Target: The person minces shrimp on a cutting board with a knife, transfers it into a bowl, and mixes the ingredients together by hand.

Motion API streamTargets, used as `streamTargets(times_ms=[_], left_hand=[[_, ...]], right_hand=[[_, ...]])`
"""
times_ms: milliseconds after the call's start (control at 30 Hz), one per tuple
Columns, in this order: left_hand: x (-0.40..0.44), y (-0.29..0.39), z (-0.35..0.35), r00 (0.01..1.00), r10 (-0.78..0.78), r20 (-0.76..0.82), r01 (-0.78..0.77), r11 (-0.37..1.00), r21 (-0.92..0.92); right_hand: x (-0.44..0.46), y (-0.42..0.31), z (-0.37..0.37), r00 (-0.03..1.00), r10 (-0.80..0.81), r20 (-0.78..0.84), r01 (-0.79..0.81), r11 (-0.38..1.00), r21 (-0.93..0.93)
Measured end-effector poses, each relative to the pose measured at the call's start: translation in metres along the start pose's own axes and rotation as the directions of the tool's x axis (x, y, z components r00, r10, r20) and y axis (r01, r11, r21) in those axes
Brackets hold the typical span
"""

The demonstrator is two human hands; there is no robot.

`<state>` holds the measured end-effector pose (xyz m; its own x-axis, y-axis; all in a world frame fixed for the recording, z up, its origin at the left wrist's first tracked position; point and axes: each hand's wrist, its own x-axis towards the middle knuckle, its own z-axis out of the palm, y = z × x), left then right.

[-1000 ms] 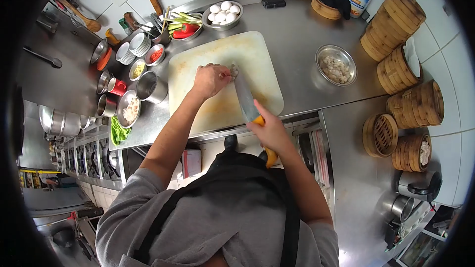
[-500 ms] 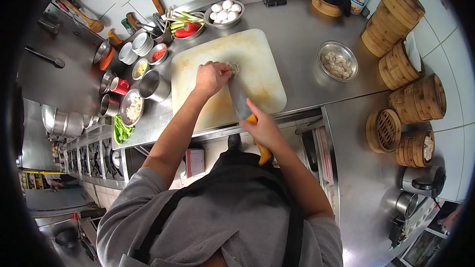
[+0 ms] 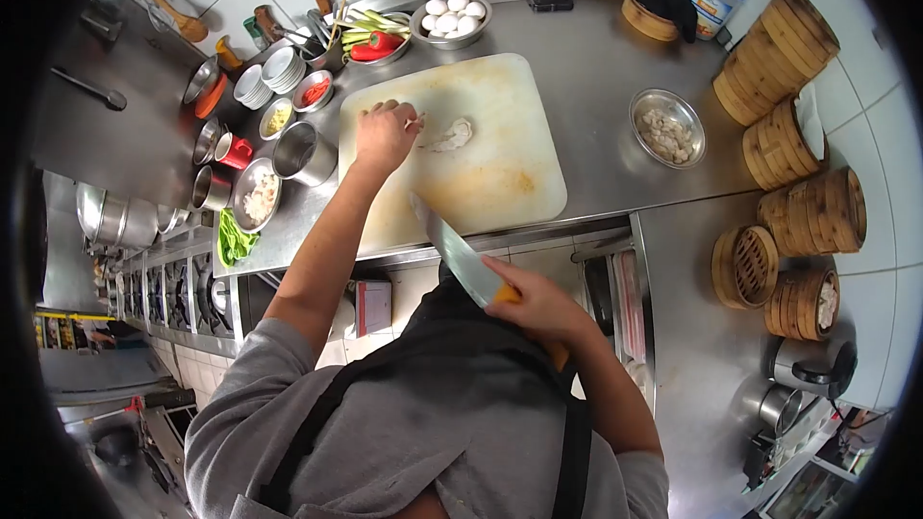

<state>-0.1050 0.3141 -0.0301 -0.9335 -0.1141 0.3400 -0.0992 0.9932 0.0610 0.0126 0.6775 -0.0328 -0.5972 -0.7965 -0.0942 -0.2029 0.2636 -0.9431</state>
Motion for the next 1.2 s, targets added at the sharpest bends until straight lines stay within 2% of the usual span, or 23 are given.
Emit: streamTargets(times_ms=[33,67,133,167,267,300,333,400,533,600,633,700,833,933,1033,1100,1200], left_hand=[[0.002,0.003,-0.003,1.000,0.001,0.007,-0.001,0.998,-0.061],[0.006,0.008,-0.001,1.000,-0.007,0.006,0.007,0.998,-0.062],[0.011,0.020,0.004,0.995,0.095,0.038,-0.084,0.973,-0.216],[0.014,0.029,0.006,0.990,0.100,0.097,-0.075,0.970,-0.230],[0.017,0.049,0.007,0.984,0.107,0.144,-0.076,0.976,-0.204],[0.020,0.051,0.008,0.968,0.105,0.226,-0.066,0.982,-0.175],[0.022,0.054,0.008,0.969,0.109,0.223,-0.070,0.982,-0.177],[0.024,0.056,0.012,0.953,0.147,0.266,-0.109,0.983,-0.150],[0.028,0.055,0.018,0.955,0.184,0.233,-0.143,0.972,-0.184],[0.030,0.053,0.018,0.946,0.113,0.304,-0.009,0.946,-0.324],[0.030,0.050,0.017,0.944,0.121,0.307,-0.016,0.946,-0.324],[0.025,0.041,0.015,0.965,0.102,0.240,0.026,0.878,-0.478],[0.006,0.032,-0.008,0.959,0.094,0.266,0.090,0.793,-0.602],[-0.008,0.030,-0.015,0.961,0.059,0.271,0.138,0.747,-0.650],[-0.009,0.043,-0.030,0.955,0.091,0.282,0.142,0.694,-0.706],[-0.010,0.061,-0.046,0.959,0.130,0.252,0.102,0.673,-0.733],[-0.004,0.088,-0.069,0.956,0.200,0.216,0.040,0.639,-0.768]], right_hand=[[-0.010,0.004,-0.002,1.000,-0.001,0.009,0.001,1.000,-0.002],[-0.019,0.000,-0.007,0.999,-0.024,-0.045,0.020,0.997,-0.080],[-0.035,-0.015,-0.013,0.995,-0.047,-0.091,0.032,0.986,-0.161],[-0.042,-0.025,-0.017,0.980,0.154,-0.123,-0.159,0.987,-0.026],[-0.050,-0.044,-0.021,0.886,0.442,-0.144,-0.413,0.891,0.190],[-0.053,-0.047,-0.021,0.834,0.531,-0.149,-0.482,0.833,0.271],[-0.055,-0.042,-0.020,0.833,0.531,-0.154,-0.481,0.834,0.271],[-0.058,-0.031,-0.016,0.860,0.459,-0.223,-0.380,0.868,0.320],[-0.059,-0.031,-0.019,0.836,0.499,-0.228,-0.418,0.848,0.325],[-0.059,-0.025,-0.019,0.831,0.477,-0.287,-0.391,0.867,0.308],[-0.059,-0.026,-0.020,0.828,0.480,-0.292,-0.390,0.865,0.315],[-0.057,-0.031,-0.023,0.811,0.482,-0.331,-0.402,0.871,0.283],[-0.057,-0.014,-0.024,0.811,0.452,-0.371,-0.374,0.889,0.265],[-0.059,0.000,-0.025,0.827,0.292,-0.480,-0.242,0.956,0.165],[-0.060,-0.022,-0.039,0.797,0.378,-0.471,-0.299,0.925,0.235],[-0.060,-0.036,-0.046,0.730,0.502,-0.465,-0.398,0.864,0.309],[-0.063,-0.032,-0.049,0.724,0.436,-0.534,-0.324,0.899,0.294]])
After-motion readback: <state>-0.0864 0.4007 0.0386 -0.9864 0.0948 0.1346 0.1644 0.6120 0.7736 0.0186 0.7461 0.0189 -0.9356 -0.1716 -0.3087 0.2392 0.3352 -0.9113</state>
